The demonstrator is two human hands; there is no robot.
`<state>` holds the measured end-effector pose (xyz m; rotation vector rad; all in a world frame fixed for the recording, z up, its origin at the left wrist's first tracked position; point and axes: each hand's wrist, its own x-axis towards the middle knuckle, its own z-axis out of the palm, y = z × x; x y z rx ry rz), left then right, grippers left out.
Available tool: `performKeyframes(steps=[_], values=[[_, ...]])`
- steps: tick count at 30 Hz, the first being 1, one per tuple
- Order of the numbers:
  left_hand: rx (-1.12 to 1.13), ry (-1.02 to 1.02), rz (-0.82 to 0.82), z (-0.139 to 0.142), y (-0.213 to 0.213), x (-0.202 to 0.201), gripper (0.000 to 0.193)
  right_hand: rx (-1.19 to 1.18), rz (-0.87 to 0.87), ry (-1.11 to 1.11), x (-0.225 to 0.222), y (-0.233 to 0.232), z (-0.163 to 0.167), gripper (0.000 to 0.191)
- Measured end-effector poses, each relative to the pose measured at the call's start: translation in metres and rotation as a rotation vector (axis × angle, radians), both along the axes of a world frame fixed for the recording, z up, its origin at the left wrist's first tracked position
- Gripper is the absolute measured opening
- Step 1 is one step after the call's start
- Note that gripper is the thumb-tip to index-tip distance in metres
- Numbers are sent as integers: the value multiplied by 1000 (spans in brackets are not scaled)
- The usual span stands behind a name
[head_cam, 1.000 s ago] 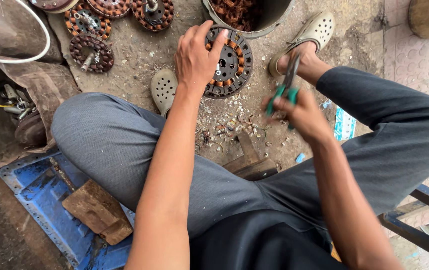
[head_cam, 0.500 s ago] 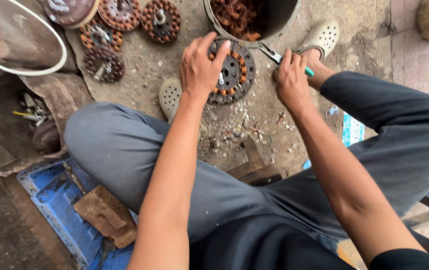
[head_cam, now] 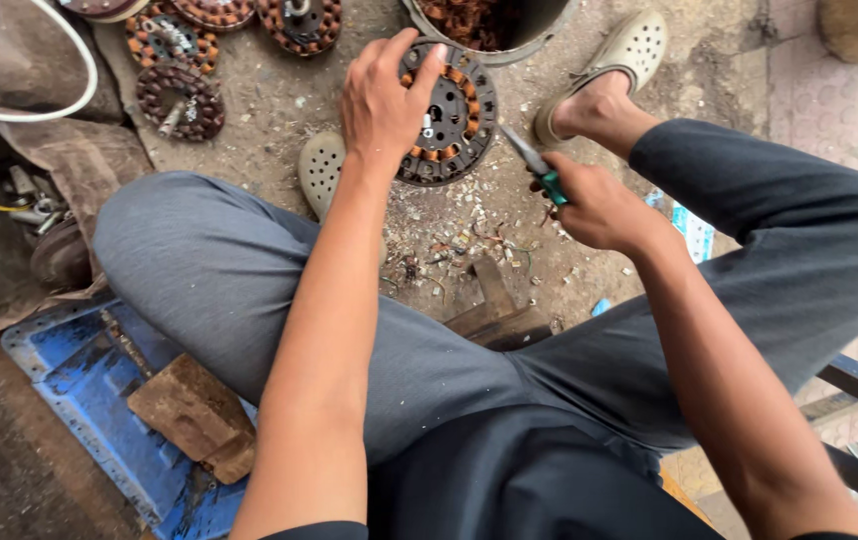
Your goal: The person sits on a low stool and uses pliers to pull copper wire coils out of the slots of a motor stator. The removed copper wire is placed into a nearby metal bucket. The person rotates the stator to access different slots and continues removing the wire throughout the clip.
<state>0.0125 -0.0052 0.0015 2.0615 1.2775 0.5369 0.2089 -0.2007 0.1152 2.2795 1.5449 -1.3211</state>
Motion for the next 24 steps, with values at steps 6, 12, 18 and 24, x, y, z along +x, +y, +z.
performKeyframes(steps=[6,12,18,24], values=[[-19,-4,16,6,-1,1,62,9,111,-27,-9,20,12,57],[-7,-29,23,2,-1,0,61,16,443,-193,-7,36,28,34],[17,-18,-1,-8,0,3,61,381,575,-195,16,37,5,31],[38,-13,-14,-7,3,2,62,502,589,-83,16,32,-13,33]])
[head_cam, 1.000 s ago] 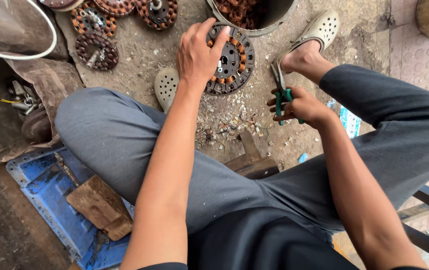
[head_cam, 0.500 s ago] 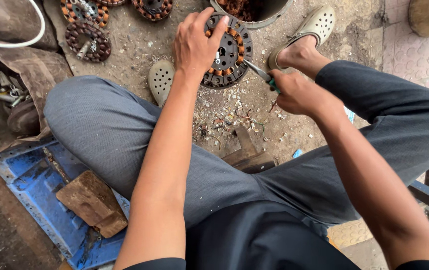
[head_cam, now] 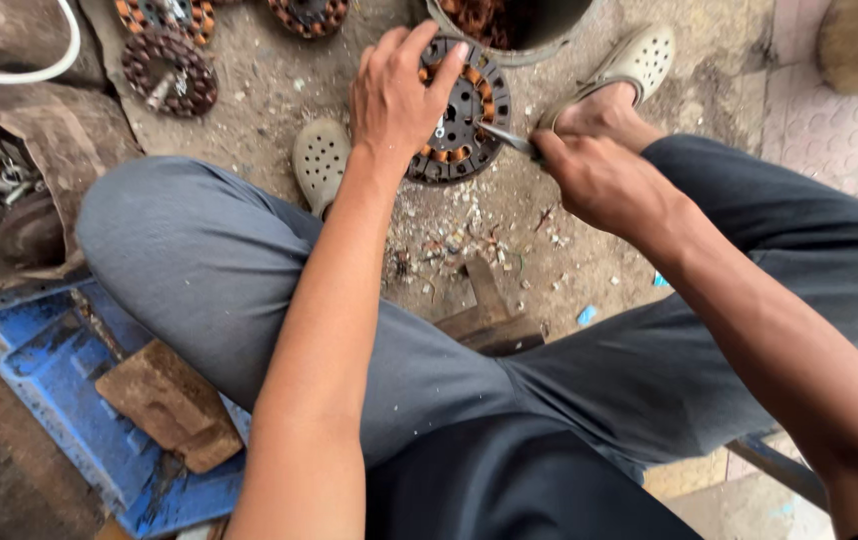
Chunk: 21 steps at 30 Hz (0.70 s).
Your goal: The person sits on a low stool and uses pliers to pull copper wire coils out of the slots of a motor stator. The removed copper wire is placed into a nearby metal bucket. The person rotates the stator to access different slots and continues removing the wire throughout the clip.
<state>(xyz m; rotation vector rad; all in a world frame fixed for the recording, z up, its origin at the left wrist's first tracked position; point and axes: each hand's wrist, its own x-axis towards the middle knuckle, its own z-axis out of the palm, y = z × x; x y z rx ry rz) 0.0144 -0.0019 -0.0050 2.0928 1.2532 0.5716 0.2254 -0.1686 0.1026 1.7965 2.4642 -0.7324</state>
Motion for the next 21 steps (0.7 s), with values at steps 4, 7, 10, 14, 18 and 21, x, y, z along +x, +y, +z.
performKeyframes(steps=[4,7,10,14,18,21], values=[[-34,13,-44,2,0,0,64,-232,-248,-11,-2,-4,-12,18],[1,10,-41,4,1,3,65,-323,-418,323,9,-1,-34,23],[-5,-2,-41,8,-4,-1,62,-923,-687,868,11,-4,-55,30],[28,2,-29,11,-2,-2,61,-1288,-760,1688,-22,-13,-59,33],[5,-9,-22,10,0,-1,61,-1135,-837,1118,-10,-2,-35,38],[2,2,-14,8,-2,-1,60,-1122,-695,1165,26,6,-22,42]])
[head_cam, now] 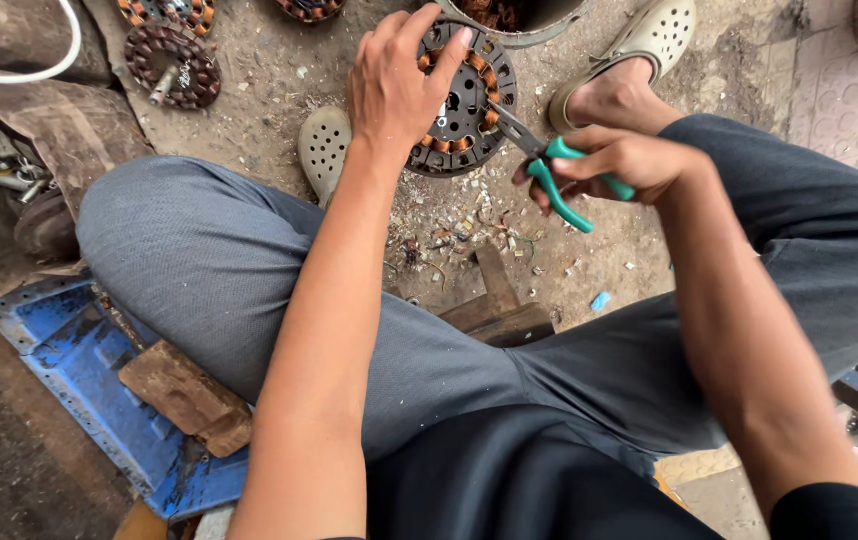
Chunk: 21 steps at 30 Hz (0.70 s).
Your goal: The person sits on a low stool and uses pliers to pull copper wire coils out of the slots of a motor stator. The removed copper wire is placed into a nearby metal bucket. The person rotates the stator to access different slots and continues removing the wire throughout the clip.
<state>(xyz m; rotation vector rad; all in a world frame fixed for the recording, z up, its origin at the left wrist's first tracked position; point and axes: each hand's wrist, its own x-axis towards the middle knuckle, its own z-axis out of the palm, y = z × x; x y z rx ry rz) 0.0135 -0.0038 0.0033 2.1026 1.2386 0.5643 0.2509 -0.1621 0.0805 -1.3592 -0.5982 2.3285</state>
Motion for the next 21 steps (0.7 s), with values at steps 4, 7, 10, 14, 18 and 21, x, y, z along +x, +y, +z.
performKeyframes(steps=[4,7,10,14,18,21], values=[[14,5,13,-1,0,0,61,-213,-123,479,5,1,-2,50],[-11,-2,12,-1,2,0,63,-156,21,102,-5,4,-1,45],[-16,-19,18,-1,2,-1,64,326,429,-826,-8,8,5,44],[40,-16,-13,1,-1,-4,59,651,467,-1339,-11,-1,8,43],[-5,9,5,6,1,-2,62,254,72,-769,-37,-22,1,43],[-47,12,6,9,0,-2,63,-90,-368,86,-72,-52,3,42]])
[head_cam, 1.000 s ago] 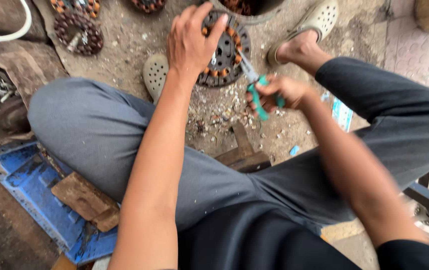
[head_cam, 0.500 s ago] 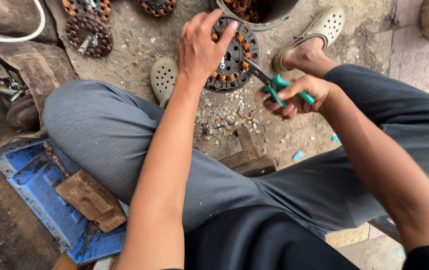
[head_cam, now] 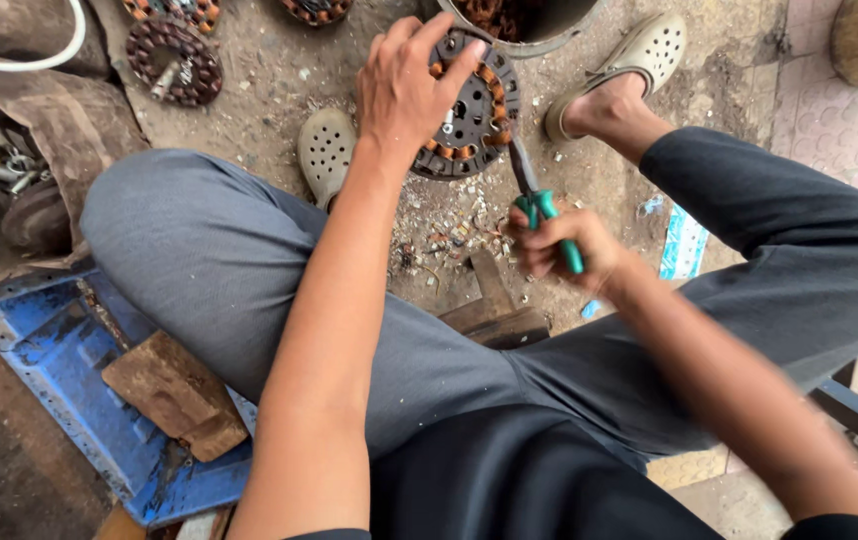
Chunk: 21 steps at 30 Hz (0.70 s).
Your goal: The person sits on a low stool and uses pliers to pull copper wire coils out of the slots of a motor stator. The removed copper wire is placed into a nearby metal bucket. The person rotates the stator to access different slots and continues removing the wire throughout the clip.
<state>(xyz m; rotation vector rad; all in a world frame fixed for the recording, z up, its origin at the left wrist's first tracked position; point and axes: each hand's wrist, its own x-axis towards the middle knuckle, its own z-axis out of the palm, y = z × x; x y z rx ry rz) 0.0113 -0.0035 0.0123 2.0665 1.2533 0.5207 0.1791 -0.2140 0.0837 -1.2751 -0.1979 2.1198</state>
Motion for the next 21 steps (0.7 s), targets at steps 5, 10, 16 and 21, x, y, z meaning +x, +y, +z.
performKeyframes(steps=[5,10,16,21], values=[[22,3,-18,2,-1,-1,63,108,-315,495,-37,-28,15,42],[15,0,-20,-1,0,0,64,62,-82,-260,-35,-25,51,44],[20,16,-41,-5,0,0,65,625,-87,-1174,32,16,35,39],[14,9,-34,3,0,1,64,751,164,-2086,67,87,-66,72]])
